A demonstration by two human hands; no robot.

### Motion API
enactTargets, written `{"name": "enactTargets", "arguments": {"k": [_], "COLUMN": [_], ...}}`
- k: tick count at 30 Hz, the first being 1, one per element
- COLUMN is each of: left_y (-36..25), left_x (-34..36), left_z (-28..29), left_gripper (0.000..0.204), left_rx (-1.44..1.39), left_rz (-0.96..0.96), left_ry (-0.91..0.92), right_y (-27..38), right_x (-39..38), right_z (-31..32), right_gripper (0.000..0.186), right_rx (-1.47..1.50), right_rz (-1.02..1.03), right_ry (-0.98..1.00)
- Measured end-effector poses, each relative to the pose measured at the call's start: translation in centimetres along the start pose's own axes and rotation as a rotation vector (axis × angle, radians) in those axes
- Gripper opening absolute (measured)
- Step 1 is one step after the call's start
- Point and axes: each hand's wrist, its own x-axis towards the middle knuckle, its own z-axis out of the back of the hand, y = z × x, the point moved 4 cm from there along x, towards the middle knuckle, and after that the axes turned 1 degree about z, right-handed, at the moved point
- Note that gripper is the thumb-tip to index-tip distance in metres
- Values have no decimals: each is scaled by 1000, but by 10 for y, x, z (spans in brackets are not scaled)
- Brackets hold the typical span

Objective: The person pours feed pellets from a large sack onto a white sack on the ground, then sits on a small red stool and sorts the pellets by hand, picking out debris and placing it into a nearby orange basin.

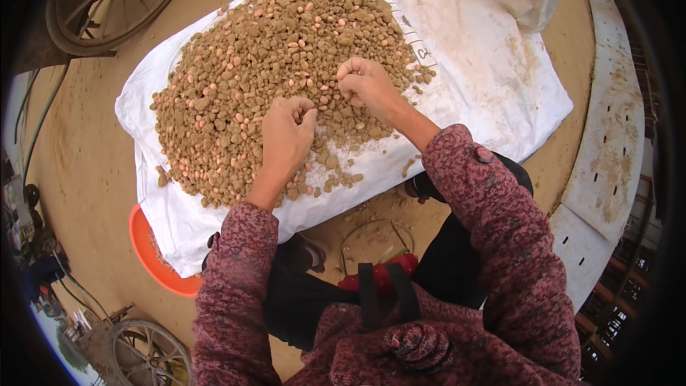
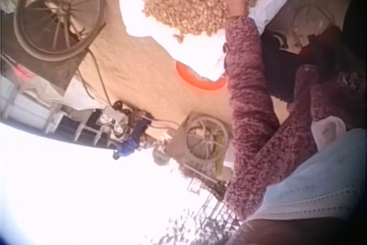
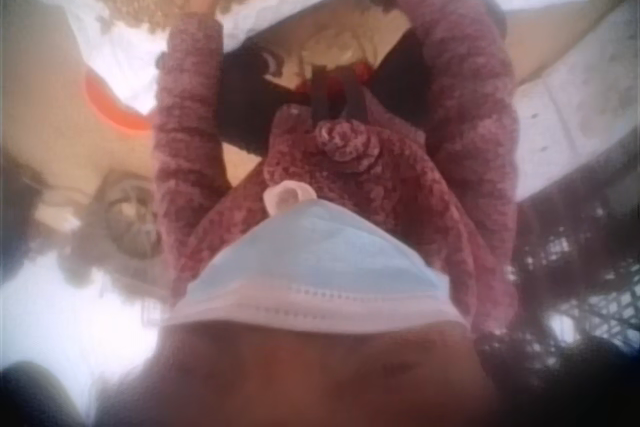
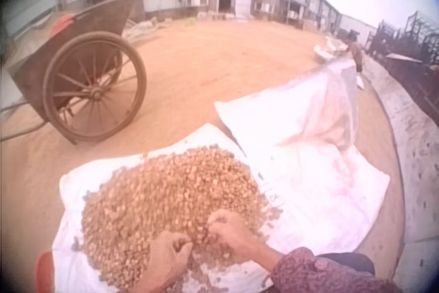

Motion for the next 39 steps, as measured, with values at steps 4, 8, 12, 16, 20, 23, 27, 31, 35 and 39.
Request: {"name": "enactTargets", "arguments": {"k": [4,8,12,16,20,23,27,31,35,39], "left_y": [-9,6,8,0,-9,-12,-11,-5,-3,0], "left_x": [-6,-10,-14,-15,-12,-10,-6,-6,-11,-16], "left_z": [-10,-14,-18,-18,-12,-12,-17,-19,-16,-15], "left_gripper": [8,8,12,11,7,12,17,18,18,21], "left_rx": [388,512,574,721,688,517,393,459,544,651], "left_rz": [-345,-267,-176,-52,-27,-105,-177,-56,32,34], "left_ry": [-265,-209,-38,124,71,-43,-93,-53,-21,43], "right_y": [-5,-11,-10,-12,-8,1,-3,-12,-10,-17], "right_x": [1,-10,-8,-11,-29,-22,-9,-15,-24,-27], "right_z": [0,-6,-3,-10,-24,-3,16,2,-15,-32], "right_gripper": [14,16,19,19,17,16,18,14,12,11], "right_rx": [-833,-1043,-1094,-1051,-1030,-492,76,-581,-889,-1256], "right_rz": [324,576,620,470,379,107,-128,84,405,487], "right_ry": [-115,-180,-144,38,140,-40,-108,90,17,27]}}
